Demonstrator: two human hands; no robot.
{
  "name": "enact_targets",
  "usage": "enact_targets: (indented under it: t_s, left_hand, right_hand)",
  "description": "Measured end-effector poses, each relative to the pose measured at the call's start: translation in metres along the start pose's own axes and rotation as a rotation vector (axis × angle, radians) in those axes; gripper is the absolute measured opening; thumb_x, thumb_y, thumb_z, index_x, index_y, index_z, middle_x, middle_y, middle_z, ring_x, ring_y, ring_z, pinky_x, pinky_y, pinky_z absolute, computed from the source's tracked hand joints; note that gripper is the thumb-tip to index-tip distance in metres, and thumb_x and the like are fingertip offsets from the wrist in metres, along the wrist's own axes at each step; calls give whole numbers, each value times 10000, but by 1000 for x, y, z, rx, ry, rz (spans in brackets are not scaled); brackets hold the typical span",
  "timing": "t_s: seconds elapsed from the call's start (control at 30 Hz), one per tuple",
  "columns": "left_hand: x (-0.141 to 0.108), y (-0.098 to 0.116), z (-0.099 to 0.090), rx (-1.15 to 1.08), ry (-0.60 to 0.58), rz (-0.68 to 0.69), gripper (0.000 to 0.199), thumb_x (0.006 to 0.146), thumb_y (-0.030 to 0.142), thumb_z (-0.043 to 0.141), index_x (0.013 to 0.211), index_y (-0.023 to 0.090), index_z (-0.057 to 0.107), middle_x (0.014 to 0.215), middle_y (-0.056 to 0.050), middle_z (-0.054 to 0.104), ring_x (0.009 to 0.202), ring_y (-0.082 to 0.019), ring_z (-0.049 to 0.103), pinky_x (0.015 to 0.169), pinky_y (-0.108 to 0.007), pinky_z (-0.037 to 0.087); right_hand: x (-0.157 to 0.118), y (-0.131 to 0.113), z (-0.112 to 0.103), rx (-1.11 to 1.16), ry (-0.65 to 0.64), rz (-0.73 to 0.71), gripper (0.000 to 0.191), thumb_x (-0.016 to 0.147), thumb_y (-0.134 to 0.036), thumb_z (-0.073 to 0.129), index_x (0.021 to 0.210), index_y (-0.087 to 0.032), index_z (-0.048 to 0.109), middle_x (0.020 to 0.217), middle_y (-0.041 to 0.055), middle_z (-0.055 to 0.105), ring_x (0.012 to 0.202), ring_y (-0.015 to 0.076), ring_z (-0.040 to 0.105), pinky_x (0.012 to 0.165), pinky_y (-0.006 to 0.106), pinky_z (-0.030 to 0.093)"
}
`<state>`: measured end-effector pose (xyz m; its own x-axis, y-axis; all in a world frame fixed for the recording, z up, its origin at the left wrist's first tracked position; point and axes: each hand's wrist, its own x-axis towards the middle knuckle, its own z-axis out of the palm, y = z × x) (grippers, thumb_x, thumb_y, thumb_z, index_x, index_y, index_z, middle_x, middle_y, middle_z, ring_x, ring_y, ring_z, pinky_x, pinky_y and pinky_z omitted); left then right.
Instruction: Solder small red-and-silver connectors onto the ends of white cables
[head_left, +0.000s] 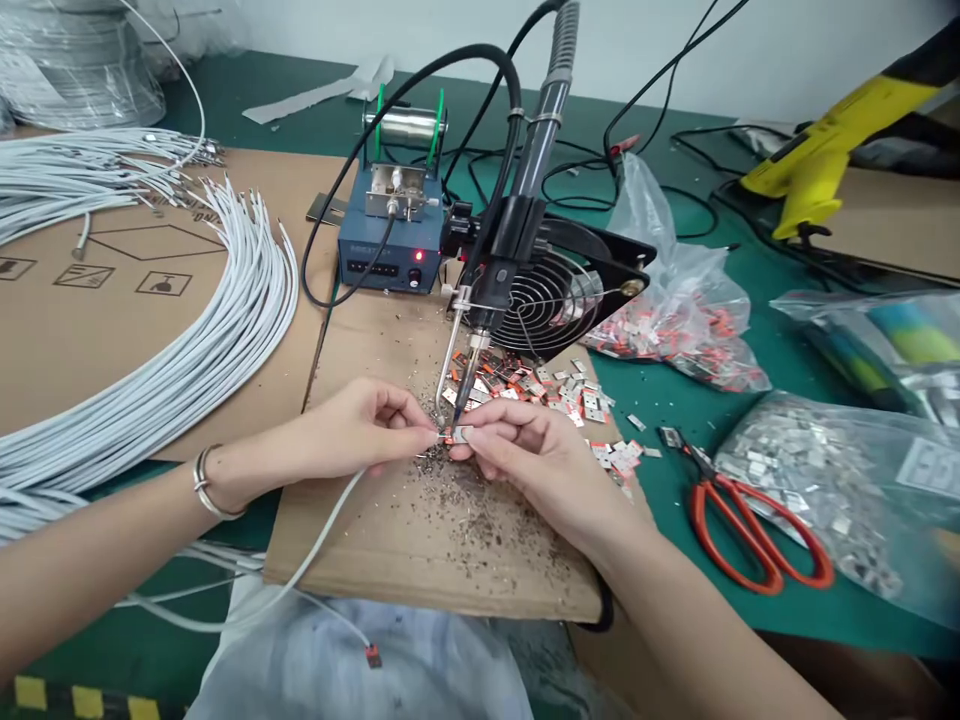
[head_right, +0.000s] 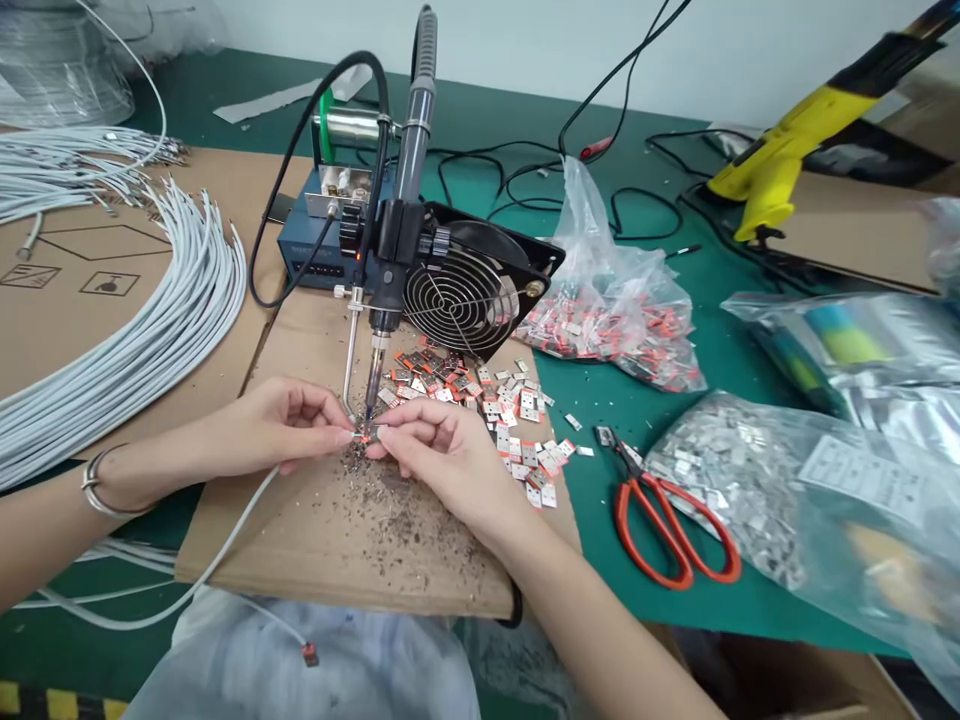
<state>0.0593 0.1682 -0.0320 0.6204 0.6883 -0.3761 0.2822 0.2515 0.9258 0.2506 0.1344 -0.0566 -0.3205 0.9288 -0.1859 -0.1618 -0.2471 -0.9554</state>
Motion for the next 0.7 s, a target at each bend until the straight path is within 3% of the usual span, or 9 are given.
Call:
enact_targets:
  t_s: [0.7]
  left_hand:
    - [-2, 4, 1, 12, 1, -42, 158, 774, 259, 597, 735, 107, 589, 515, 59, 461, 401, -30, 371, 370, -140, 284]
  right_hand:
    - [-1, -5, 1, -11, 10, 36, 135, 717, -291, 730, 776, -186, 668, 663, 28, 684, 497, 93, 538, 429, 185, 374]
